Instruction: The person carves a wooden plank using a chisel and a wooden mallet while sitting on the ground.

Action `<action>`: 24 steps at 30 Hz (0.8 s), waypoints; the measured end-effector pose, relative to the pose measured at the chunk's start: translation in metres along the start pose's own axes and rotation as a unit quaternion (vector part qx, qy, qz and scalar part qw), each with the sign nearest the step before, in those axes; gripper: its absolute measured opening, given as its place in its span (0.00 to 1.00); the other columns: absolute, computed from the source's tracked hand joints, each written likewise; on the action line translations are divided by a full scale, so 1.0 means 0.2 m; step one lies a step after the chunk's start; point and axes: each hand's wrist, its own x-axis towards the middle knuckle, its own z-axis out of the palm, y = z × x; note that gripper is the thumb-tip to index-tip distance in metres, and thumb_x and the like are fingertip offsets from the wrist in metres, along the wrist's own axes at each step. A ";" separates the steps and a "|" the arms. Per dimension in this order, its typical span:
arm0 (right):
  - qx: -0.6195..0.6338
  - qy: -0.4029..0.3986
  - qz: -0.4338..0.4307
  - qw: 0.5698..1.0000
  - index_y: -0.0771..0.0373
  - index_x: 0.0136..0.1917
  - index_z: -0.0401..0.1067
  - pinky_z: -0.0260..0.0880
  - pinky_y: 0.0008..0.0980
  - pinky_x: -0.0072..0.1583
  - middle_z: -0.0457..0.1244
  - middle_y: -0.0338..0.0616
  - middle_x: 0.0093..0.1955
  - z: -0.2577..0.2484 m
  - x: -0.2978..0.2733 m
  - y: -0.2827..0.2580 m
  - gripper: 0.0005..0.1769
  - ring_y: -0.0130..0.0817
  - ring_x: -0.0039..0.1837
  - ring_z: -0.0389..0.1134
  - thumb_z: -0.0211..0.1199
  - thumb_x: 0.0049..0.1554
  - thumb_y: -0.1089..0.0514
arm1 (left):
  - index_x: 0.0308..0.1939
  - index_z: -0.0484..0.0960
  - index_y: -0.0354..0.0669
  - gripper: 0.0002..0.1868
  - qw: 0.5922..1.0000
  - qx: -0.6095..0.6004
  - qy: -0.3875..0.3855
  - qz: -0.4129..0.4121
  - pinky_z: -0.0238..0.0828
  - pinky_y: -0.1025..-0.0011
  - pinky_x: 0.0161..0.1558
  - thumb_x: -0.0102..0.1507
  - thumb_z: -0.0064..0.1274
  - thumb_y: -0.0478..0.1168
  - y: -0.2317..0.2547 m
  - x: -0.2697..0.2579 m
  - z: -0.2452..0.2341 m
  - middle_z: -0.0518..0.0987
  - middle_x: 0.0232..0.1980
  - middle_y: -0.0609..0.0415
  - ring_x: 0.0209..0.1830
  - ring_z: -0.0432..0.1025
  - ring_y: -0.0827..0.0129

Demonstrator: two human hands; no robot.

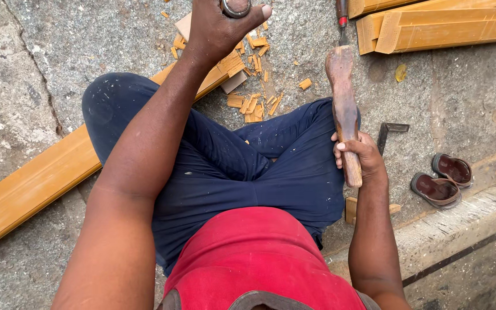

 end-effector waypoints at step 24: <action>-0.608 -0.108 -0.216 0.757 0.67 0.63 0.63 0.73 0.36 0.41 0.67 0.53 0.43 0.75 -0.01 -0.97 0.31 0.38 0.40 0.70 0.68 0.48 0.59 | 0.50 0.78 0.34 0.18 0.989 0.036 0.063 0.126 0.72 0.59 0.47 0.63 0.67 0.40 0.18 -0.02 0.03 0.78 0.46 0.46 0.46 0.74 0.59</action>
